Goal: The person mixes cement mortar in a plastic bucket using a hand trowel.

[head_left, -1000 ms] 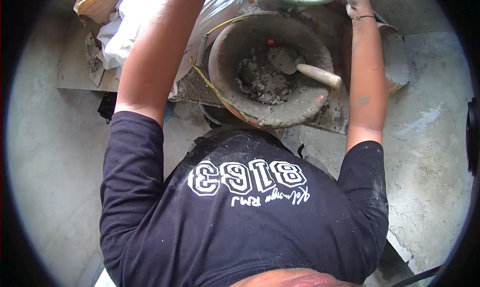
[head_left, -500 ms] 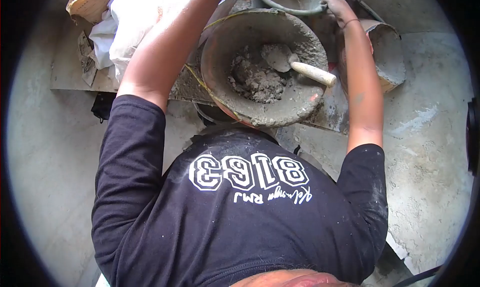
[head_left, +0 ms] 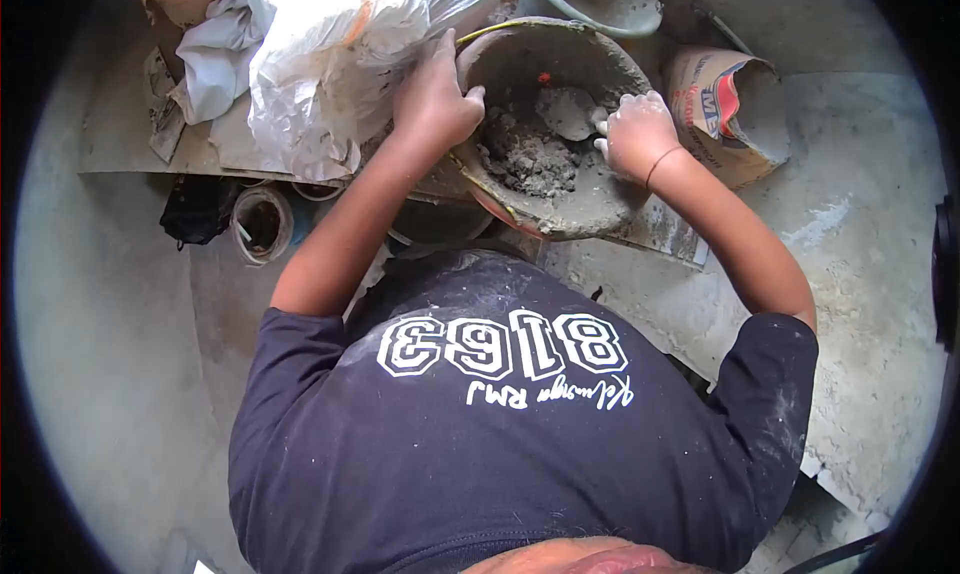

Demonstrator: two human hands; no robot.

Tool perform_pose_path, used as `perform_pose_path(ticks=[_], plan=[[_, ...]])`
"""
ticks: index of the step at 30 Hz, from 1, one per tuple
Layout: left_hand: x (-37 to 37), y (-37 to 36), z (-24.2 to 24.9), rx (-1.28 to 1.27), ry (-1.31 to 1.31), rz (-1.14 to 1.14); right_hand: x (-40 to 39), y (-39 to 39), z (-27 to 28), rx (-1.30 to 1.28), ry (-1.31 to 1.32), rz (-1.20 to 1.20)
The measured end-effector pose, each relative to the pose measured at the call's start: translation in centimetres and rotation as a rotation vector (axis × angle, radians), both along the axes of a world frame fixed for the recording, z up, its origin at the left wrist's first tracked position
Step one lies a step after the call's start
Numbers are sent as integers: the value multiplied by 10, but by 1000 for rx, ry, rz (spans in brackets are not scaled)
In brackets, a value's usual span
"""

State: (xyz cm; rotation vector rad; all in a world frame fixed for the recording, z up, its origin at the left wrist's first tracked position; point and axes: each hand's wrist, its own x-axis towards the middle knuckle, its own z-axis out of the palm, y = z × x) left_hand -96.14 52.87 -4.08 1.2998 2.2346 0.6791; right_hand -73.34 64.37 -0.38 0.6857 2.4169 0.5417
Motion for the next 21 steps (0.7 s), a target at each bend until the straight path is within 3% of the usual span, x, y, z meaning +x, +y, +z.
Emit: perform_pose_path(ticks=[2,4,7,8,10,11,12,14,15,17,21], plan=[[2,-3,-19,272,7,89,3,13,-10,-49,-73,18],[3,-3,-20,238,-26,99,-13,8,5,-145,-161,-53],[0,-2,-20,253,-77,134,-35,5,20,-521,-142,-432],[-1,-3,-20,253,-99,125,-41,6,31,-753,-53,-673],[-2,-3,-20,250,-138,94,-45,19,14,-854,12,-1163],[-2,-2,-21,256,-148,90,-38,35,-4,-1040,86,-1234],[-1,-1,-22,280,-147,105,-45,29,-1,-1027,86,-1238],[1,-3,-24,299,-154,113,-62,-3,1,-756,-226,-636],[1,-3,-24,321,-160,118,-62,-18,3,-650,-219,-468],[0,-4,-24,343,-170,119,-34,-14,-13,-513,-182,-284],[0,-4,-25,337,-212,140,-23,-28,17,-363,-142,-12]])
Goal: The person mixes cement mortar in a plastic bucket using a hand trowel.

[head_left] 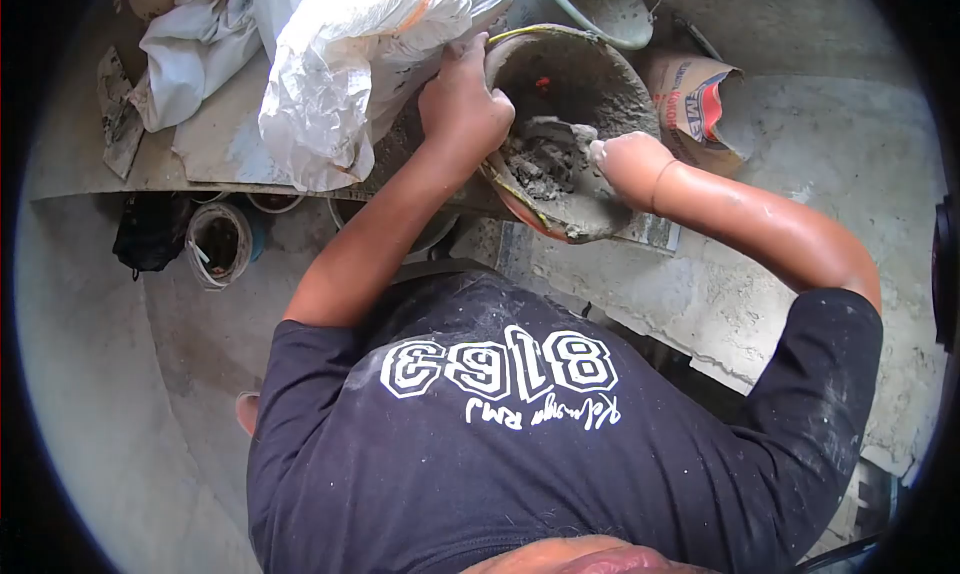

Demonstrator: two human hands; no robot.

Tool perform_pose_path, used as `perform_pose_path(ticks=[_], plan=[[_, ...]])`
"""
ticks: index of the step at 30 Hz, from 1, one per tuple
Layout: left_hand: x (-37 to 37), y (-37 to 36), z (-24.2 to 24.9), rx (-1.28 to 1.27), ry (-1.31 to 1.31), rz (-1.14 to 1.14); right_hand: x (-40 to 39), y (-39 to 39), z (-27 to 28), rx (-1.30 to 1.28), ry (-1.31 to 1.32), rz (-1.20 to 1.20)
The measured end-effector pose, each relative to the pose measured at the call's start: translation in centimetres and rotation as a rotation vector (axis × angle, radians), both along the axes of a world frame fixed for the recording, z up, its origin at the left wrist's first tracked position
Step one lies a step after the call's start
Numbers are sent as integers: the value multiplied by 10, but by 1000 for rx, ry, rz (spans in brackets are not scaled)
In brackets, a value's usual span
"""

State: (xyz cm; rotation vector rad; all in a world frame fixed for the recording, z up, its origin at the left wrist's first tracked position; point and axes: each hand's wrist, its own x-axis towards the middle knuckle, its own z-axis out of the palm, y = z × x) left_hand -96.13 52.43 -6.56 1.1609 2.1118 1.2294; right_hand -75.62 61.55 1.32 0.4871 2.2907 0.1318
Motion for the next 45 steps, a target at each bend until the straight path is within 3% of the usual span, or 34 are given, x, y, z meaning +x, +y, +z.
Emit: perform_pose_path(ticks=[4,7,11,13,14,17,20,23,27,29,31,33,35,36,37,39,40,41,43,45], plan=[[0,1,-3,34,-13,5,-1,-13,32,32,5,58],[1,2,-8,60,26,15,15,-12,60,-6,-160,151],[0,3,-6,-14,-6,-6,30,-1,81,-88,-49,-403],[0,3,-8,22,-7,-3,35,17,57,-66,129,-480],[0,3,-9,20,-7,-7,34,16,43,110,111,-388],[1,5,-11,62,-28,-3,-3,12,18,153,-66,-274],[0,4,-11,80,-11,18,-2,0,-7,185,61,-257],[2,3,-13,188,-12,36,-2,-12,9,93,-136,-280],[-3,6,-10,122,-35,-34,0,-37,41,10,-110,-262],[-4,8,-7,137,-32,-41,4,-43,53,22,-31,-286],[-3,7,-5,56,-96,-46,13,-46,61,-38,408,-310],[-3,8,-6,67,-93,-54,13,-50,68,22,556,-289],[-4,8,-8,74,-87,-67,13,-58,67,-13,1016,-858],[-3,8,-9,144,-43,-39,28,-58,46,-59,1253,-908],[-3,8,-9,215,4,-6,33,-57,26,-63,1259,-908],[-6,11,-6,85,-12,5,33,-62,-11,-263,1873,-1091],[-9,14,-3,-40,-35,27,32,-57,-26,-350,1947,-998],[-16,17,2,-39,-18,26,34,-44,-46,44,1764,-426],[-31,20,10,-129,-234,-203,-1,-59,-29,-669,1895,-760],[-31,21,4,-125,-248,-205,-8,-57,-34,-533,1695,-618]])
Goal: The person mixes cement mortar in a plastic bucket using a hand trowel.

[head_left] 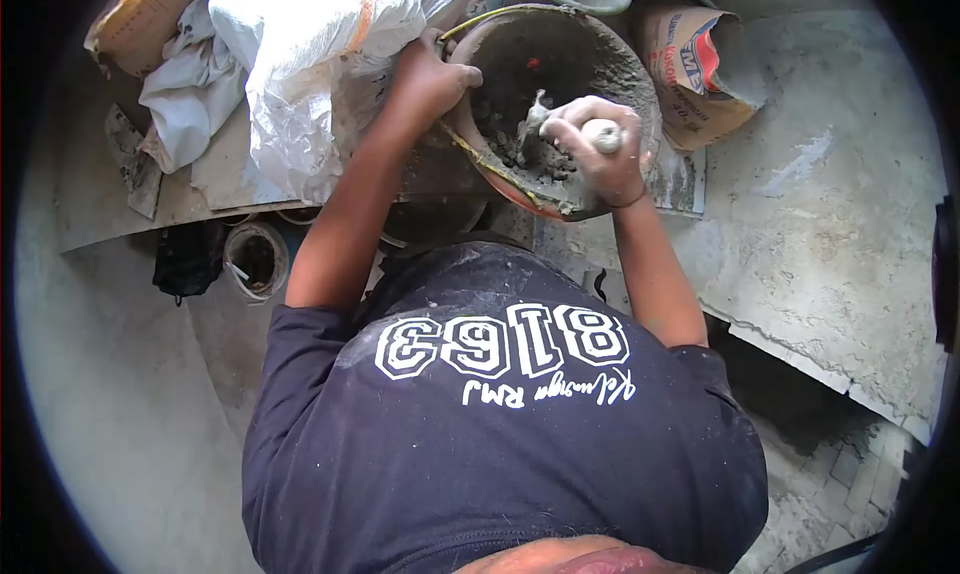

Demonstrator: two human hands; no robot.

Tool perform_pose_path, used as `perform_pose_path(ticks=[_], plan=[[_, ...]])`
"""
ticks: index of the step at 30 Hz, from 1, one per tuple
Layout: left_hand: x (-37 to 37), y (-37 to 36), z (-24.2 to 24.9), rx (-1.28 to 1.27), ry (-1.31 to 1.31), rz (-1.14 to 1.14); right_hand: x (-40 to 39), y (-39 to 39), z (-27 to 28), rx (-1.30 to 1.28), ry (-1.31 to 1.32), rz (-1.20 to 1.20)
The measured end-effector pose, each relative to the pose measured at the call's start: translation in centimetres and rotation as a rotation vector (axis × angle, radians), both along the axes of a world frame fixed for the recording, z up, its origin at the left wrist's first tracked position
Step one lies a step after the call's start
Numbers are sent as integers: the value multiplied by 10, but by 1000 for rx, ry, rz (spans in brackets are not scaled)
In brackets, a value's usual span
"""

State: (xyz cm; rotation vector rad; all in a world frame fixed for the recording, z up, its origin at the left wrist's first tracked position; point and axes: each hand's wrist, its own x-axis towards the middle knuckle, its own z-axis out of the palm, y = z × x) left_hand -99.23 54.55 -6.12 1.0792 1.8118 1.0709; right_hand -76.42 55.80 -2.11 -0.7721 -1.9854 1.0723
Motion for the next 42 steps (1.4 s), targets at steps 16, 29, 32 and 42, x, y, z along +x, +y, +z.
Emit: perform_pose_path(ticks=[16,29,32,42], plan=[[-3,-10,63,347,242,-61,-33,16,-30,-200,830,50],[-12,-34,37,390,18,92,45,-26,13,-388,618,73],[7,-26,48,434,-32,-8,53,-21,24,-169,685,50],[30,-1,108,326,487,-290,-13,5,6,19,974,89]])
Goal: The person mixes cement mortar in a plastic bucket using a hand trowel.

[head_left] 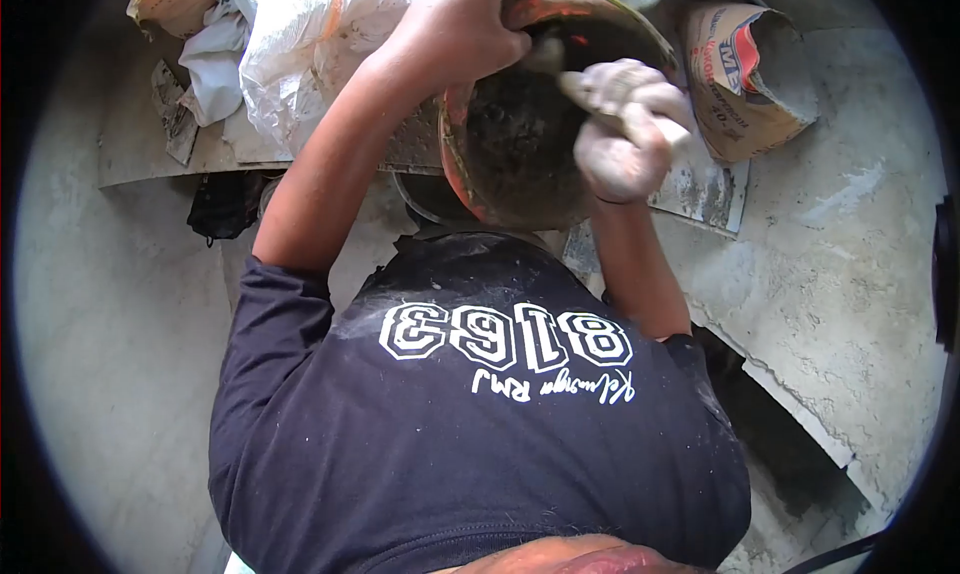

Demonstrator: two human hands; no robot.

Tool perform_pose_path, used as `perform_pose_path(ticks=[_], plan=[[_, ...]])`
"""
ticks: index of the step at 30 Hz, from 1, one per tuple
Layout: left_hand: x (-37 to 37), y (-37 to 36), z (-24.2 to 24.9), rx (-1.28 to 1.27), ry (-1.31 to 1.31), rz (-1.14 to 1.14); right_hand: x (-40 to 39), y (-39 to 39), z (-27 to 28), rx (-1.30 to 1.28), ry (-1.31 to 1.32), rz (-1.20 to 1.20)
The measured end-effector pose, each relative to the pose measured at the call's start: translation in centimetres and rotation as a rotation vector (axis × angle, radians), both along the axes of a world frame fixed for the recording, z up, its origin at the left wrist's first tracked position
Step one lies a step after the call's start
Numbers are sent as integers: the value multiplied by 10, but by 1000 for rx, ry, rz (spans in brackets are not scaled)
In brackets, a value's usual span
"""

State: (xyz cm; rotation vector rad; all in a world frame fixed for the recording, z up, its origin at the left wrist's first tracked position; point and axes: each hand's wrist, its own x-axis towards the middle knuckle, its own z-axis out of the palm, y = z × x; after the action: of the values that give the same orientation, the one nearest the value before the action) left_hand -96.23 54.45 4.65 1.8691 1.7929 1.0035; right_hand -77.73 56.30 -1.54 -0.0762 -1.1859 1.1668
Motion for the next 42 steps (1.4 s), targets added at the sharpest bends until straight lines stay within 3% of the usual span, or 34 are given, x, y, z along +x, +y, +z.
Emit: perform_pose_path(ticks=[6,12,14,15,17,18,21,23,26,28,30,34,36,38,40,42], plan=[[-6,17,0,55,114,-60,15,17,-33,-117,-39,107],[-3,25,12,-157,102,2,21,27,-49,-167,-80,10],[26,24,-13,827,138,557,19,28,-52,-136,-168,-38],[-25,-12,-36,414,245,293,18,29,-48,-79,-306,-52],[-10,-50,-71,471,-31,489,10,29,-47,-15,-456,-96],[2,-70,-79,470,4,555,7,28,-44,23,-502,-95],[17,-80,-100,257,-172,701,5,24,-48,61,-516,-72],[10,-70,-112,-288,-637,558,8,21,-49,58,-481,-82],[13,-60,-125,-78,-716,569,13,16,-51,53,-441,-104],[14,-58,-118,-152,-769,592,13,11,-50,81,-444,-103],[18,-57,-112,-1,-791,514,18,3,-48,105,-417,-107],[6,-48,-84,13,-791,346,28,-3,-51,97,-241,-84],[-6,-45,-79,-34,-692,216,27,3,-34,-43,-151,-21],[-13,-42,-82,-20,-660,190,23,8,-9,-23,-113,17],[-15,-38,-83,21,-564,140,13,6,9,192,52,96],[-15,-36,-81,11,-501,141,1,14,-9,175,-11,66]])
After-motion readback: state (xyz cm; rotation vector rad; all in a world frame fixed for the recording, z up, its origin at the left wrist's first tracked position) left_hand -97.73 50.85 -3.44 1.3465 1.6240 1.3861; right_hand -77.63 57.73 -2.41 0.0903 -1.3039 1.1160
